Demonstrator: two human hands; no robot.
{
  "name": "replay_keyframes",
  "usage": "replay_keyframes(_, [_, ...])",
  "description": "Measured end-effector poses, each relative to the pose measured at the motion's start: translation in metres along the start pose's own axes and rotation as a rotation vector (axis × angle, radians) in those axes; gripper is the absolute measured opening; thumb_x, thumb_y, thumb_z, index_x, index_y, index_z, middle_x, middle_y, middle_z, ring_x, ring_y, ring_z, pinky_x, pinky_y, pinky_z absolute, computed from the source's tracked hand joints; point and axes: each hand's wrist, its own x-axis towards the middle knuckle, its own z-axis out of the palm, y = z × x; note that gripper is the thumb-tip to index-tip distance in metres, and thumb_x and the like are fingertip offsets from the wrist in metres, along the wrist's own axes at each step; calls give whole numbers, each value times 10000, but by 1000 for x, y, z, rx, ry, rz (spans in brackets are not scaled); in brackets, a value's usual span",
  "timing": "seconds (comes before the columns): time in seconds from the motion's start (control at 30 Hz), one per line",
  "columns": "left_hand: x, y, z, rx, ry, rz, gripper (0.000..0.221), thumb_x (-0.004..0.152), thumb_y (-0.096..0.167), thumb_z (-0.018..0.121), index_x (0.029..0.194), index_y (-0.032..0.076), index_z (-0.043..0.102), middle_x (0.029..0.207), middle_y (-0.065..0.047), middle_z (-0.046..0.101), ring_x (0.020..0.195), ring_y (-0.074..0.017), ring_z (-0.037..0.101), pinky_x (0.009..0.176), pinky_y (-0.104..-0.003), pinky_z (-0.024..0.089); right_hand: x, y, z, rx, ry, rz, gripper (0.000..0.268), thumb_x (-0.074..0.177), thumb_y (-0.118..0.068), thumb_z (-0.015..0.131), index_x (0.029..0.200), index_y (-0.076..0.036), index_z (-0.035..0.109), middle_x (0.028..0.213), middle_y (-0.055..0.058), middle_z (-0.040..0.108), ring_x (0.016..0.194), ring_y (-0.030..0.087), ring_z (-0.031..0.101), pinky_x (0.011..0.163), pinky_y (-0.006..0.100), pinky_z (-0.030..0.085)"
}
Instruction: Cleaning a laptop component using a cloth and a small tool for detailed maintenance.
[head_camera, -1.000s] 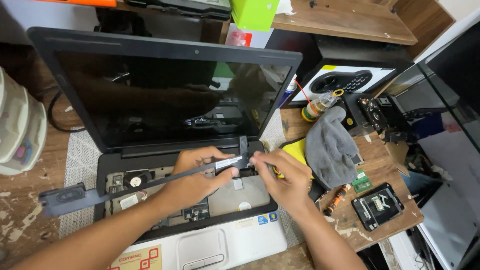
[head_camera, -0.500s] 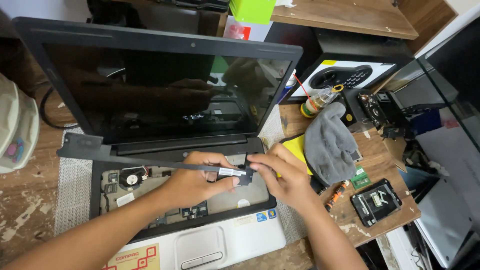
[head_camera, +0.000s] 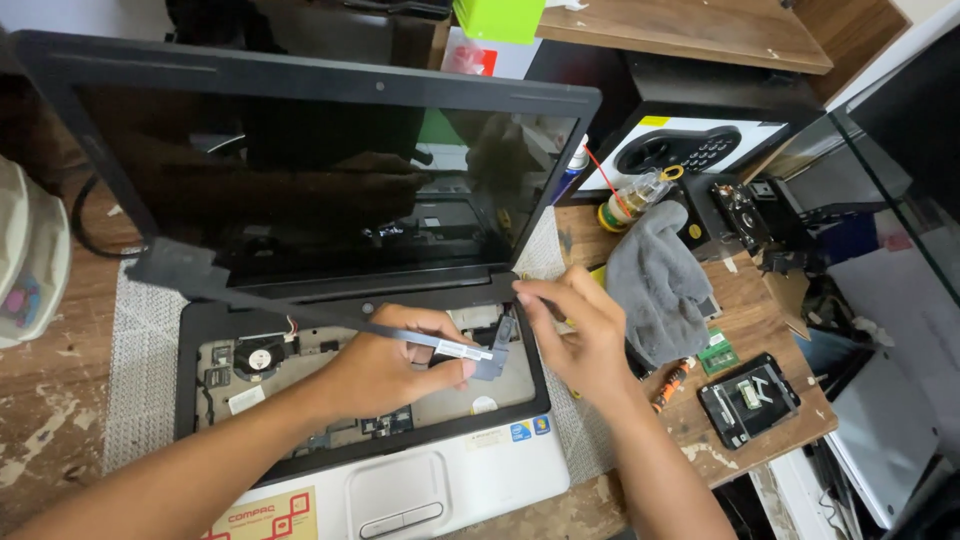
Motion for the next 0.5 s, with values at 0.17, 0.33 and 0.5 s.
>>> replay_keyframes(0.17, [-2, -2, -3, 4, 65, 49, 121, 793, 12, 759, 902, -28, 792, 762, -195, 805, 712, -134, 712, 621, -252, 565, 2, -2, -4, 270, -83, 204, 198, 883, 36, 721, 1061, -23, 784, 714, 110, 591, 623, 132, 503, 543, 286, 447])
replay_keyframes(0.33, [-2, -6, -2, 12, 97, 81, 137, 795, 32, 777, 921, -18, 791, 814, -199, 813, 735, -103, 655, 617, -238, 527, -5, 9, -2, 546, -218, 372, 190, 887, 24, 707, 1063, 2, 774, 747, 134, 636, 710, 129, 531, 530, 244, 442])
replay_keyframes(0.5, [-2, -5, -2, -42, 67, 81, 133, 807, 5, 760, 930, -38, 782, 825, -201, 818, 764, -149, 733, 647, -220, 551, -6, 9, 0, 714, -231, 381, 101, 895, -14, 732, 975, 41, 760, 738, 128, 609, 724, 147, 517, 653, 300, 440])
